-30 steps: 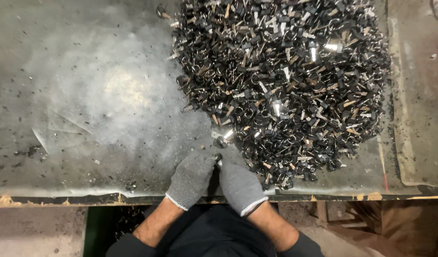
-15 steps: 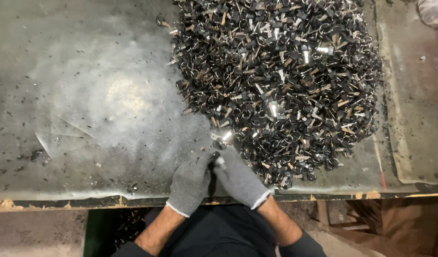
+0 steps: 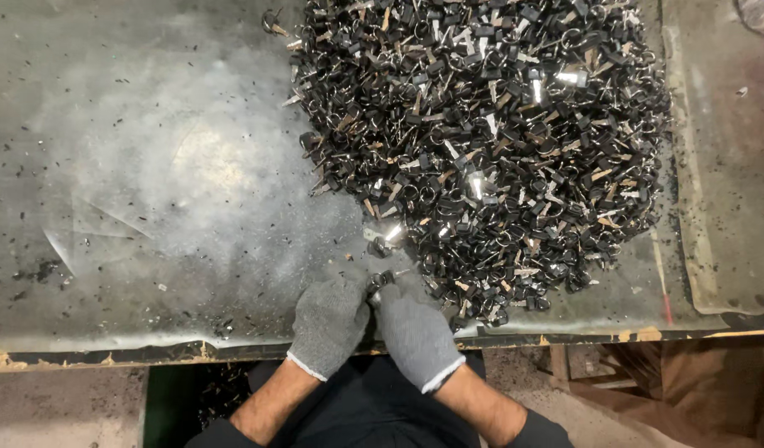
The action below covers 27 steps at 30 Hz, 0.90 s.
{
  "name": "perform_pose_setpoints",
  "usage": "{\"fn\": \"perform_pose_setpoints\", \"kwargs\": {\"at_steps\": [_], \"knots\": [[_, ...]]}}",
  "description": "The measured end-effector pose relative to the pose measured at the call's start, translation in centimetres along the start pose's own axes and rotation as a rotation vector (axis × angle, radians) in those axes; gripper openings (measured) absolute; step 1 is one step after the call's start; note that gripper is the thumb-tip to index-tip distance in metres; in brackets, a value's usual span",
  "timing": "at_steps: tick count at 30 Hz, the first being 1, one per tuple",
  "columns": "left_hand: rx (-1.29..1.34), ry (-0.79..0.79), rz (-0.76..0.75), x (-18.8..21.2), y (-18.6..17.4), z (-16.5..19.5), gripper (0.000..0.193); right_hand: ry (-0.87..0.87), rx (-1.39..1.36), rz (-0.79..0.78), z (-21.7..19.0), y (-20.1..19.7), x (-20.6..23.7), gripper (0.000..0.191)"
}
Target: The person picks small black metal components one at a time from a large pile on a workbench, briefly handles and checks each piece with both gloved hands, and sets it aside on the bench. The repetitive pick-and-place handling continues throughout the episode, with a second person occasionally visible at the far side of the bench.
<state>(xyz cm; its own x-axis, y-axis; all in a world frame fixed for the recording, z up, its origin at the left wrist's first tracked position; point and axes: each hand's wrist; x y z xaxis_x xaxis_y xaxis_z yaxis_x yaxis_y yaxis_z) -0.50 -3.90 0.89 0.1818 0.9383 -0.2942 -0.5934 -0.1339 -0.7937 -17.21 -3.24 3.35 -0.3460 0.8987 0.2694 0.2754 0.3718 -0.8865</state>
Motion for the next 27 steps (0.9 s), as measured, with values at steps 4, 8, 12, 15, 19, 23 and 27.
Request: {"fn": "perform_pose_setpoints", "kwargs": {"at_steps": [4, 8, 12, 15, 19, 23, 27], "knots": [[-0.004, -0.035, -0.027, 0.4, 0.4, -0.5, 0.031, 0.085, -0.197, -0.024, 0.5, 0.2, -0.6, 0.036], [0.073, 0.061, 0.089, 0.5, 0.9, -0.7, 0.032, 0.055, 0.056, -0.08, 0.6, 0.6, -0.9, 0.021], [-0.027, -0.024, -0.184, -0.7, -1.6, -0.5, 0.02, 0.038, -0.13, -0.031, 0.8, 0.2, -0.6, 0.044], [-0.229, -0.231, -0.787, -1.4, -7.6, -0.8, 0.011, 0.014, -0.109, -0.092, 1.1, -0.3, -0.1, 0.053], [-0.464, -0.182, -0.796, -3.2, -13.3, 0.2, 0.018, 0.051, -0.038, -0.06, 0.8, 0.1, 0.3, 0.055], [-0.094, 0.198, -0.504, -8.4, -8.4, 0.6, 0.045, -0.29, 0.032, 0.399, -0.2, 0.2, 0.0, 0.067], [0.083, 0.26, -0.439, -9.5, -2.0, -1.8, 0.046, -0.152, -0.164, 0.286, -0.4, -1.3, 1.0, 0.048]]}}
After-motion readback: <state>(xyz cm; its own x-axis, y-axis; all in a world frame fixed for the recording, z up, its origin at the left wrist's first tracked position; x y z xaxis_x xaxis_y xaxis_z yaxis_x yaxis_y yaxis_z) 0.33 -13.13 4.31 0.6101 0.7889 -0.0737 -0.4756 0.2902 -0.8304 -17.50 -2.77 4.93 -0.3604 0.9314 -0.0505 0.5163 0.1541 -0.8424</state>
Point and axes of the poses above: each hand's wrist, its own x-axis away from the middle knuckle, its own y-axis out of the palm, z = x × y, and after that the axes turned 4 degrees about -y, right-handed
